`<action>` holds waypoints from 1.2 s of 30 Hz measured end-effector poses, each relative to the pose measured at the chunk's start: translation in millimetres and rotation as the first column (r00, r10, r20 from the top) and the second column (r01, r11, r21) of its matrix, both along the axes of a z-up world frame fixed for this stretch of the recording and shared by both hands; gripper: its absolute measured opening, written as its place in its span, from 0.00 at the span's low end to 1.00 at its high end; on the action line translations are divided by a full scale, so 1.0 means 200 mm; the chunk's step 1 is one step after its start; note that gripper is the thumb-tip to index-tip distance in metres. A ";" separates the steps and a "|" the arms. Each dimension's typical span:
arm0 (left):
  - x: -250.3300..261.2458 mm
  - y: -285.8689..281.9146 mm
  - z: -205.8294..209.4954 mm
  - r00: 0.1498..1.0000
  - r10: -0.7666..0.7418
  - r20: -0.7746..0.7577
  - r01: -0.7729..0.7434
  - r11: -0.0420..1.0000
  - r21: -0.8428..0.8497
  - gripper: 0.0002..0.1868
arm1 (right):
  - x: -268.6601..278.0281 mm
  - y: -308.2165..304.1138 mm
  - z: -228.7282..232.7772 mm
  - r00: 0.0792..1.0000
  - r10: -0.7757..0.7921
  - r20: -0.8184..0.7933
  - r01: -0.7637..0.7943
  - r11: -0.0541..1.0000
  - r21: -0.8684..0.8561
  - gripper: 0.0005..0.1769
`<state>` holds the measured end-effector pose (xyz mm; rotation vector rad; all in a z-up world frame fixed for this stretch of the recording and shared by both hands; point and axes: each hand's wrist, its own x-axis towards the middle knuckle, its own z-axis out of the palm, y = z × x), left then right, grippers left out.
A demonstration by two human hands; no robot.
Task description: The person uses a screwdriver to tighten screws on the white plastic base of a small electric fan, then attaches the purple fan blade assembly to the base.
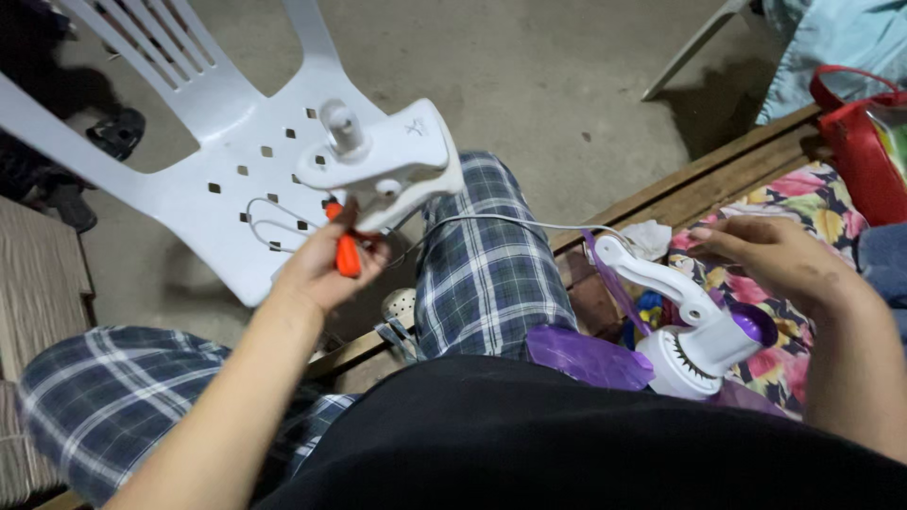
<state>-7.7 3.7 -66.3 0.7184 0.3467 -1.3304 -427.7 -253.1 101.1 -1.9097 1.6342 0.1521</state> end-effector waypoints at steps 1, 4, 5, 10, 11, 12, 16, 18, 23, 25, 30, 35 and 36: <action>-0.04 0.00 -0.03 0.999 -0.031 -0.013 0.031 0.999 -0.020 0.14 | -0.04 -0.01 -0.02 0.997 -0.038 0.060 0.035 0.998 0.052 0.27; -0.12 -0.06 -0.09 0.995 -0.087 -0.049 0.083 0.994 -0.070 0.14 | -0.14 -0.06 -0.08 0.948 -0.206 0.241 0.139 0.954 0.265 0.25; -0.15 -0.08 -0.09 0.995 -0.081 -0.061 0.077 0.994 -0.077 0.14 | -0.17 -0.08 -0.11 0.916 -0.272 0.295 0.163 0.924 0.346 0.25; -0.20 -0.18 -0.08 0.998 -0.026 -0.063 0.027 1.000 0.004 0.14 | -0.20 -0.19 -0.25 0.870 -0.284 0.403 0.122 0.917 0.381 0.23; -0.20 -0.20 -0.08 0.997 -0.024 -0.070 0.023 1.000 -0.006 0.16 | -0.19 -0.21 -0.29 0.880 -0.247 0.407 0.093 0.927 0.363 0.23; -0.20 -0.22 -0.09 0.997 -0.021 -0.077 0.020 1.000 -0.016 0.17 | -0.17 -0.23 -0.34 0.896 -0.170 0.411 0.027 0.943 0.332 0.22; -0.18 -0.26 -0.11 0.996 0.014 -0.092 -0.013 1.000 0.013 0.19 | -0.08 -0.27 -0.51 0.926 0.053 0.374 -0.168 0.944 0.284 0.23; -0.16 -0.29 -0.13 0.995 0.030 -0.091 -0.026 0.999 0.038 0.20 | -0.06 -0.30 -0.58 0.906 0.168 0.388 -0.279 0.927 0.250 0.24; -0.16 -0.30 -0.17 0.998 -0.005 -0.068 0.009 0.997 0.071 0.18 | -0.04 -0.37 -0.78 0.714 0.530 0.459 -0.610 0.792 0.035 0.24; -0.16 -0.29 -0.17 0.999 -0.022 -0.042 0.025 0.997 0.072 0.18 | -0.05 -0.39 -0.85 0.802 0.500 0.326 -0.559 0.821 0.116 0.21; -0.14 -0.27 -0.17 1.000 -0.018 0.006 0.017 0.996 0.089 0.18 | -0.03 -0.43 -0.89 0.771 0.637 -0.021 -0.635 0.770 0.066 0.20; -0.15 -0.25 -0.17 1.000 -0.009 0.026 0.006 0.994 0.114 0.17 | 0.09 -0.43 -0.87 0.819 0.574 0.018 -0.565 0.811 -0.150 0.18; -0.16 -0.25 -0.17 1.000 -0.006 0.029 0.003 0.993 0.117 0.16 | 0.11 -0.42 -0.88 0.833 0.552 0.045 -0.538 0.826 -0.165 0.18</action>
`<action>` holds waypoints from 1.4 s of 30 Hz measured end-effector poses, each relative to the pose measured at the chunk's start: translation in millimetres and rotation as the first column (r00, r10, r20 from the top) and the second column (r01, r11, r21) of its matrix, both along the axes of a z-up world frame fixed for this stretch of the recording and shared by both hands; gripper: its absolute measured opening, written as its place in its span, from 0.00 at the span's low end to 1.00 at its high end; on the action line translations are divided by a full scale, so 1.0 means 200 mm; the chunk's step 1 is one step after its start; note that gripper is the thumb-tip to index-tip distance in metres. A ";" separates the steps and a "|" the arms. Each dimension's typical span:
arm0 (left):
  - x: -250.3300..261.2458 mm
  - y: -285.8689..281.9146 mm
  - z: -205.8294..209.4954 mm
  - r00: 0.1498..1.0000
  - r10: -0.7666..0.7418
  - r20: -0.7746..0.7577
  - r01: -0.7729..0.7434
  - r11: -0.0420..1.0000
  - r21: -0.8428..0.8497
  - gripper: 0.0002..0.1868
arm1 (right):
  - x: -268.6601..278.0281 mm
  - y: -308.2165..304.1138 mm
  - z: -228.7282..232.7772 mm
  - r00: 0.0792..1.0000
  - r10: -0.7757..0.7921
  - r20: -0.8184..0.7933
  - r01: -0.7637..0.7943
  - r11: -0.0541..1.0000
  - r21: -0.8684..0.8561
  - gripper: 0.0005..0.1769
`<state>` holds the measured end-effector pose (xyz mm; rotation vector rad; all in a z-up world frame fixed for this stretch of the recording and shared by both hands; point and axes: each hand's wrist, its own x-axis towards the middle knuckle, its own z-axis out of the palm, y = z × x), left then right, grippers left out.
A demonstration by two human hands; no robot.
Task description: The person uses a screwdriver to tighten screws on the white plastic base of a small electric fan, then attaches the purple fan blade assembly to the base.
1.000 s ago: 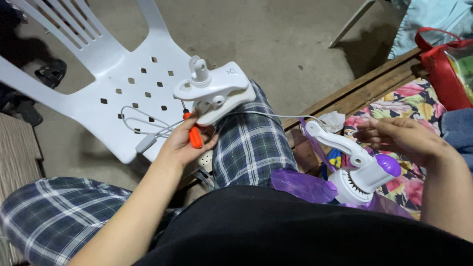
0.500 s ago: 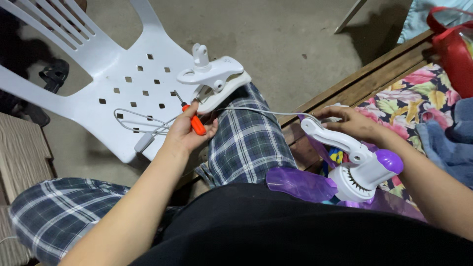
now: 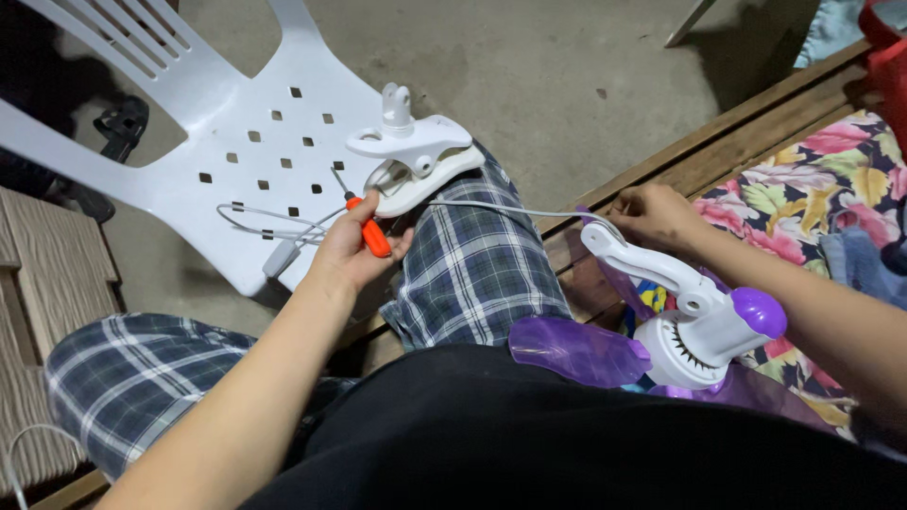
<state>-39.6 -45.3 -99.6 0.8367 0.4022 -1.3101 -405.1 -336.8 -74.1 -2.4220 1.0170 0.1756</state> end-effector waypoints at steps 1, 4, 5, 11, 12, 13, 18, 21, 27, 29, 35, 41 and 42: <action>-0.01 0.00 0.00 1.000 0.009 0.008 -0.009 1.000 0.006 0.16 | 0.03 0.01 -0.01 0.999 -0.025 0.031 0.025 1.000 0.002 0.18; 0.00 0.01 0.01 0.999 0.030 0.016 -0.030 0.999 0.027 0.16 | 0.07 0.02 -0.04 0.991 -0.118 0.060 0.114 0.991 0.077 0.18; 0.00 0.00 0.01 1.000 0.030 0.008 -0.030 0.999 0.035 0.16 | 0.07 0.03 -0.05 0.986 -0.157 0.055 0.150 0.983 0.111 0.18; 0.00 0.00 0.01 1.000 0.024 0.008 -0.025 0.999 0.041 0.16 | 0.03 0.09 -0.17 0.960 -0.247 0.133 0.240 0.968 0.067 0.12; -0.01 -0.01 0.01 1.000 0.028 0.008 -0.028 0.998 0.049 0.16 | 0.02 0.08 -0.18 0.957 -0.242 0.160 0.228 0.969 0.096 0.11; -0.01 -0.01 0.01 1.000 0.028 0.009 -0.028 0.999 0.039 0.16 | 0.02 0.08 -0.19 0.954 -0.234 0.187 0.213 0.969 0.124 0.11; -0.02 0.02 0.02 0.999 0.038 0.028 -0.039 0.999 0.015 0.16 | -0.05 0.02 -0.20 0.916 -0.266 0.300 0.159 0.929 0.335 0.07; -0.03 0.02 0.04 0.999 0.038 0.028 -0.039 0.999 0.011 0.16 | -0.11 -0.01 -0.19 0.794 -0.499 0.348 0.237 0.780 0.579 0.07; -0.04 0.01 0.07 0.998 0.063 0.020 -0.064 0.996 0.056 0.17 | -0.24 -0.13 -0.21 0.481 -0.825 0.297 0.241 0.450 0.860 0.14; -0.04 0.01 0.06 0.998 0.058 0.030 -0.059 0.997 0.048 0.16 | -0.27 -0.18 -0.25 0.419 -0.873 0.250 0.197 0.357 0.913 0.20; -0.02 0.01 0.01 0.999 0.044 0.025 -0.045 0.999 0.029 0.17 | -0.26 -0.27 -0.34 0.492 -0.841 0.225 -0.206 0.139 0.969 0.15; -0.03 0.00 0.01 0.998 0.055 0.028 -0.056 0.997 0.046 0.17 | -0.11 -0.07 -0.24 0.786 -0.479 0.390 0.302 0.849 0.434 0.09; -0.02 0.00 0.01 0.998 0.056 0.032 -0.057 0.997 0.052 0.17 | -0.09 -0.04 -0.23 0.799 -0.454 0.395 0.306 0.872 0.383 0.10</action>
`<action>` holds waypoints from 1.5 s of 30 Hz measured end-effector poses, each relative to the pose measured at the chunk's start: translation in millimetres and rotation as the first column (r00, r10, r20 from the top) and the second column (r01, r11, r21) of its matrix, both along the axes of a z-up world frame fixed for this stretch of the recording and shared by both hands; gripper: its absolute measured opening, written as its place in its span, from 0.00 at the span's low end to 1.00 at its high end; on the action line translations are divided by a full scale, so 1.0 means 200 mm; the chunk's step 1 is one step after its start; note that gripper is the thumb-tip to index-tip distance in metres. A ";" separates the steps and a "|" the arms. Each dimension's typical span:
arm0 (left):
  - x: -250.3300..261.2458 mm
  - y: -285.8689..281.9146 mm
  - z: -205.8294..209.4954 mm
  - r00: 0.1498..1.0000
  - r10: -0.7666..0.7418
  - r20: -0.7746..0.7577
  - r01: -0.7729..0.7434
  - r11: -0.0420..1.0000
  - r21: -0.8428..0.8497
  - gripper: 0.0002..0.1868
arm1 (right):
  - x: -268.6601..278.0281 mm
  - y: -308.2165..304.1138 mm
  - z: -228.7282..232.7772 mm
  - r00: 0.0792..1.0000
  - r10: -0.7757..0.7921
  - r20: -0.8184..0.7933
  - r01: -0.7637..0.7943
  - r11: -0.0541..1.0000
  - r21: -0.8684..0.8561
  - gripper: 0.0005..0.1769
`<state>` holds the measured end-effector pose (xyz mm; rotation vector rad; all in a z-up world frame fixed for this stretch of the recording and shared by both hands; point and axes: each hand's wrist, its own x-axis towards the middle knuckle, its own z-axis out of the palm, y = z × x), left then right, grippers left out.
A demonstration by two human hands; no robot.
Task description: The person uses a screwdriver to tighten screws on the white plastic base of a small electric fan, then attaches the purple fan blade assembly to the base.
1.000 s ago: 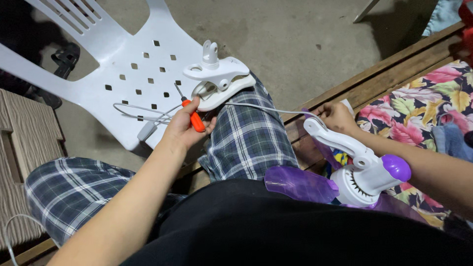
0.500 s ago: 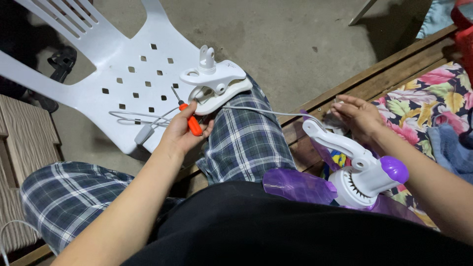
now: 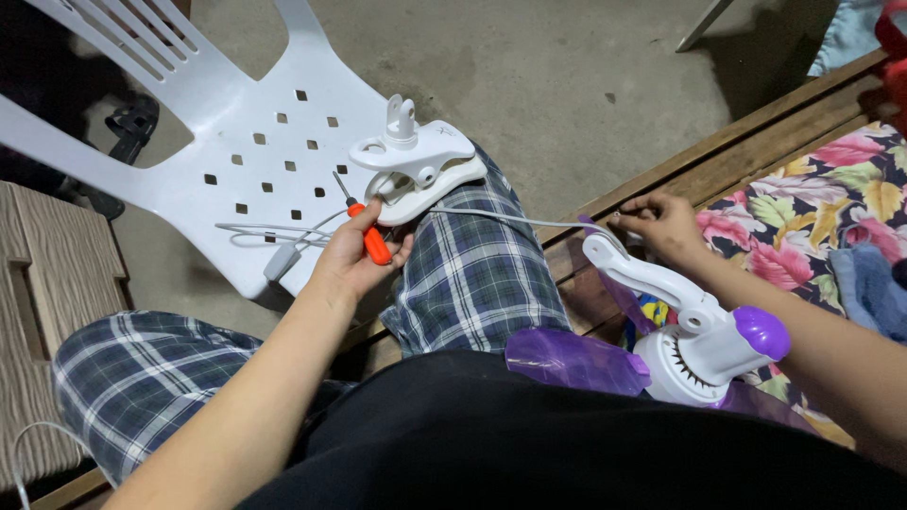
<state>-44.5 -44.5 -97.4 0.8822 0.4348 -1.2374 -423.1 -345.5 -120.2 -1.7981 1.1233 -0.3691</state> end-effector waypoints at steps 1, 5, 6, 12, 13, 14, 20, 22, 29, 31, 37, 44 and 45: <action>0.00 0.00 0.00 1.000 0.000 0.001 0.000 1.000 -0.005 0.17 | 0.02 0.02 0.00 1.000 0.006 -0.025 -0.007 0.999 -0.051 0.11; 0.01 -0.01 -0.01 1.000 0.011 0.008 -0.011 1.000 0.010 0.17 | 0.03 0.03 -0.03 0.996 -0.034 -0.083 0.028 0.996 -0.079 0.10; 0.01 -0.01 -0.01 1.000 0.016 0.011 -0.016 1.000 0.023 0.17 | 0.03 0.02 -0.05 0.995 -0.013 -0.102 0.001 0.994 -0.111 0.11; 0.04 -0.04 -0.02 0.998 -0.021 0.066 0.021 1.000 -0.002 0.18 | -0.03 -0.10 -0.14 0.996 0.032 0.085 -0.029 0.999 -0.035 0.10; 0.05 -0.05 -0.01 0.998 -0.013 0.061 0.013 1.000 -0.003 0.18 | -0.04 -0.12 -0.13 0.996 -0.078 0.053 0.073 0.994 0.084 0.11; 0.06 -0.07 -0.01 0.998 -0.006 0.055 0.006 1.000 -0.004 0.18 | -0.04 -0.12 -0.11 0.983 -0.182 0.008 0.176 0.964 0.198 0.13; 0.11 -0.15 -0.04 0.996 0.082 0.028 -0.080 0.995 -0.063 0.18 | -0.12 -0.11 0.22 0.880 -0.233 0.415 -0.172 0.658 0.734 0.06; 0.12 -0.18 -0.06 0.993 0.113 0.014 -0.112 0.991 -0.075 0.18 | -0.16 -0.08 0.35 0.860 -0.185 0.476 -0.278 0.612 0.740 0.04; 0.19 -0.26 -0.14 0.968 0.240 -0.075 -0.251 0.946 -0.205 0.16 | -0.21 0.16 0.79 0.987 0.099 -0.124 -0.075 0.980 0.186 0.26; 0.22 -0.27 -0.14 0.963 0.262 -0.067 -0.271 0.929 -0.252 0.15 | -0.20 0.28 0.91 0.883 0.157 -0.442 -0.101 0.984 0.147 0.24; 0.38 -0.23 -0.04 0.969 0.239 0.059 -0.211 0.929 -0.305 0.14 | -0.04 0.59 1.08 0.623 0.304 -0.721 -0.362 0.929 0.079 0.34; 0.56 -0.06 0.15 0.949 0.275 0.157 -0.204 0.910 -0.362 0.13 | 0.07 0.63 1.19 0.564 0.471 -0.679 -0.595 0.801 0.061 0.27; 0.60 -0.01 0.18 0.942 0.287 0.176 -0.203 0.902 -0.382 0.12 | 0.09 0.62 1.21 0.513 0.430 -0.743 -0.584 0.809 0.065 0.28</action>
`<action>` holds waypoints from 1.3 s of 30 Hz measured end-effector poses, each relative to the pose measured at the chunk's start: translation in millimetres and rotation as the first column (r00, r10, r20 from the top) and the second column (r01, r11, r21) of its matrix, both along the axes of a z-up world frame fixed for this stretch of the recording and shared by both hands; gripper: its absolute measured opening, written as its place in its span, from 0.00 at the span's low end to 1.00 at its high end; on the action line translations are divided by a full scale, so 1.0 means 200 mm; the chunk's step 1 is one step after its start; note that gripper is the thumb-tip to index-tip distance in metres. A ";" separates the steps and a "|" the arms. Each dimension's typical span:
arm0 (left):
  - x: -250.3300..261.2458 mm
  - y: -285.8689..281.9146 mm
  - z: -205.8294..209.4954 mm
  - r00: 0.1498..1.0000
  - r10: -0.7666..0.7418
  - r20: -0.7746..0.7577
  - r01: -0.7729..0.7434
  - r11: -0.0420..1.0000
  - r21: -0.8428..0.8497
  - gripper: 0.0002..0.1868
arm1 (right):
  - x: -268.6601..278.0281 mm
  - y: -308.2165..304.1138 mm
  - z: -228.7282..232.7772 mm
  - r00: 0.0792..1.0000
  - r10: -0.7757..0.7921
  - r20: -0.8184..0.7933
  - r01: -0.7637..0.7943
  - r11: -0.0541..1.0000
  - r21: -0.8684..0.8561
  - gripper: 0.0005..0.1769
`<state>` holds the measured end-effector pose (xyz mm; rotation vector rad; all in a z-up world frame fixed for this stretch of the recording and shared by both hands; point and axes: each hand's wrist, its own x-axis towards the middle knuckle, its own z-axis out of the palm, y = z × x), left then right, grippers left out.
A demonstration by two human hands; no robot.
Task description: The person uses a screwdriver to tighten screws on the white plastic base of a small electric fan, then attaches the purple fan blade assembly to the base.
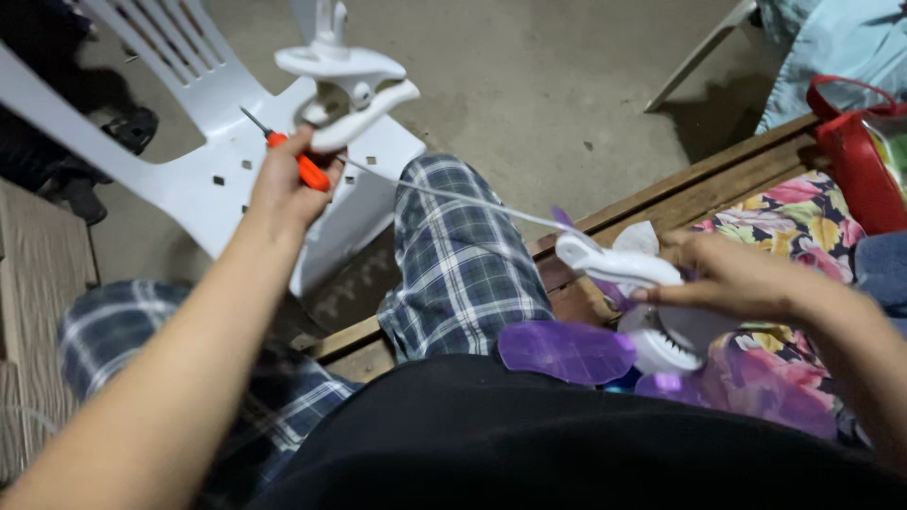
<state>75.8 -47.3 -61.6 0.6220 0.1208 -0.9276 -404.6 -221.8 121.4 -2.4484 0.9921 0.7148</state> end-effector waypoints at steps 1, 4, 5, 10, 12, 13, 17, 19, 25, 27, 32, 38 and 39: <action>0.04 0.04 0.02 1.000 0.011 0.011 -0.011 1.000 -0.007 0.12 | 0.03 -0.01 0.02 0.997 -0.011 -0.074 0.007 0.999 -0.053 0.28; 0.19 0.19 0.10 0.997 0.043 0.065 -0.041 0.998 -0.041 0.13 | 0.18 -0.05 0.13 0.994 0.075 -0.085 -0.083 0.993 -0.088 0.30; 0.25 0.24 0.13 0.995 0.047 0.093 -0.042 0.997 -0.060 0.13 | 0.23 -0.05 0.18 0.991 0.124 -0.056 -0.128 0.988 -0.080 0.31; 0.51 0.62 0.34 0.883 0.011 0.470 -0.049 0.996 0.069 0.15 | 0.56 0.03 0.31 0.916 0.401 -0.018 -0.389 0.876 -0.285 0.35; 0.58 0.80 0.45 0.856 0.057 0.515 -0.142 0.981 0.129 0.16 | 0.68 0.09 0.33 0.888 0.460 -0.010 -0.441 0.845 -0.303 0.35; 0.60 0.88 0.51 0.858 0.107 0.503 -0.125 0.992 0.001 0.17 | 0.74 0.13 0.33 0.874 0.486 0.012 -0.460 0.835 -0.302 0.35; 0.62 1.11 0.70 0.766 0.226 0.602 -0.210 0.973 -0.099 0.16 | 0.92 0.24 0.24 0.862 0.506 0.036 -0.479 0.836 -0.267 0.35; 0.62 1.20 0.73 0.635 0.187 0.749 -0.296 0.955 0.013 0.16 | 0.99 0.33 0.16 0.829 0.545 0.125 -0.518 0.832 -0.197 0.35; 0.72 1.26 0.65 0.686 0.033 0.727 -0.224 0.960 0.168 0.20 | 1.03 0.37 0.15 0.814 0.535 0.228 -0.498 0.843 -0.202 0.35; 0.74 1.28 0.56 0.716 0.030 0.698 -0.251 0.944 0.217 0.20 | 1.05 0.39 0.16 0.817 0.517 0.255 -0.487 0.856 -0.174 0.34; 0.66 1.28 0.40 0.828 0.197 0.525 -0.302 0.946 0.121 0.18 | 1.06 0.42 0.16 0.806 0.507 0.307 -0.481 0.862 -0.159 0.36; 0.53 1.36 0.41 0.728 0.127 0.674 -0.341 0.920 0.195 0.16 | 1.12 0.44 0.16 0.815 0.514 0.267 -0.489 0.858 -0.157 0.36; 0.51 1.37 0.42 0.724 0.132 0.678 -0.352 0.915 0.198 0.15 | 1.13 0.43 0.16 0.799 0.531 0.283 -0.507 0.847 -0.158 0.36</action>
